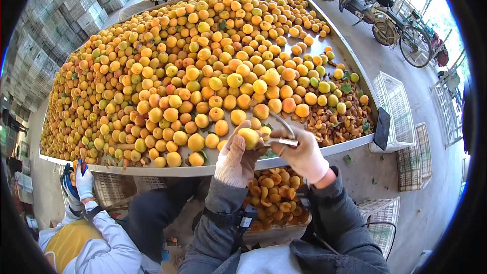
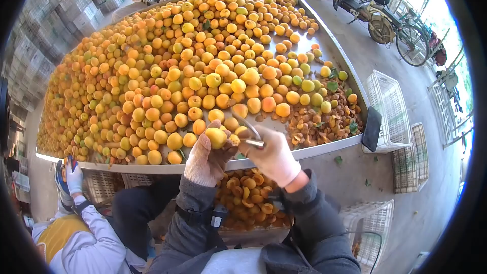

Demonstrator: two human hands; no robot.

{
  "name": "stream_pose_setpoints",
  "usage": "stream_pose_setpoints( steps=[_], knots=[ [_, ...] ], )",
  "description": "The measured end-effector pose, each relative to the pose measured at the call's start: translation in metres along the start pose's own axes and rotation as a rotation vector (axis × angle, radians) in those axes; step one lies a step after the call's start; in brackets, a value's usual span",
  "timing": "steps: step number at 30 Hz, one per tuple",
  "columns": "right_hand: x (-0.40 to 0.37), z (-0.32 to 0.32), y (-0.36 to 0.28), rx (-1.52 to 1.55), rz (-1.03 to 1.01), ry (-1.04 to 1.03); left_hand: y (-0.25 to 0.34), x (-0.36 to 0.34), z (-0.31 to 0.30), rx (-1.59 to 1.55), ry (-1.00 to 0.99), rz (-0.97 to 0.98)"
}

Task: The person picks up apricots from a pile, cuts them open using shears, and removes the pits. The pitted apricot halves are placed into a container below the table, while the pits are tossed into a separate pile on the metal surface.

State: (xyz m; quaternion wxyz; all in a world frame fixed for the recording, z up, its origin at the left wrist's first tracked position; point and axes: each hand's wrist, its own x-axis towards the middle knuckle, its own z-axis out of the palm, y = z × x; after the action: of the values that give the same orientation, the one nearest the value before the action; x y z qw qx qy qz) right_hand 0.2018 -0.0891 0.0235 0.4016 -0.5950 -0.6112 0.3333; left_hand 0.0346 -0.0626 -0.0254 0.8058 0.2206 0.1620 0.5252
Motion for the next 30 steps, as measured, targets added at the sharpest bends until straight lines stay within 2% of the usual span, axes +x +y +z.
stream_pose_setpoints(
  steps=[1,3,6,12,15,17,24,27,29,30],
  knots=[
    [-0.006,0.001,-0.004,0.108,0.085,-0.016,-0.001,0.002,-0.001,-0.025,-0.021,0.032],
    [-0.015,0.007,-0.013,0.061,0.062,-0.096,-0.002,0.004,0.004,-0.036,-0.054,0.054],
    [-0.017,0.019,-0.011,0.052,-0.006,-0.108,0.001,-0.001,0.013,-0.041,0.041,0.06],
    [-0.017,0.037,0.001,-0.023,-0.087,-0.028,-0.002,-0.003,0.005,-0.002,0.031,0.104],
    [-0.016,0.04,0.002,-0.098,-0.094,-0.035,0.001,-0.003,0.01,0.098,0.088,0.08],
    [-0.016,0.042,-0.001,-0.196,-0.085,0.044,0.003,-0.004,0.016,0.114,0.148,0.111],
    [-0.018,0.043,-0.004,-0.236,-0.107,0.08,0.005,-0.008,0.014,-0.003,0.097,0.127],
    [-0.017,0.044,-0.002,-0.241,-0.134,0.133,0.006,-0.01,0.019,0.063,0.148,0.104],
    [-0.012,0.043,0.002,-0.309,-0.067,0.044,0.002,-0.012,0.021,0.346,0.15,0.242],
    [-0.012,0.044,0.004,-0.311,-0.067,0.047,0.001,-0.013,0.024,0.343,0.147,0.241]
  ],
)
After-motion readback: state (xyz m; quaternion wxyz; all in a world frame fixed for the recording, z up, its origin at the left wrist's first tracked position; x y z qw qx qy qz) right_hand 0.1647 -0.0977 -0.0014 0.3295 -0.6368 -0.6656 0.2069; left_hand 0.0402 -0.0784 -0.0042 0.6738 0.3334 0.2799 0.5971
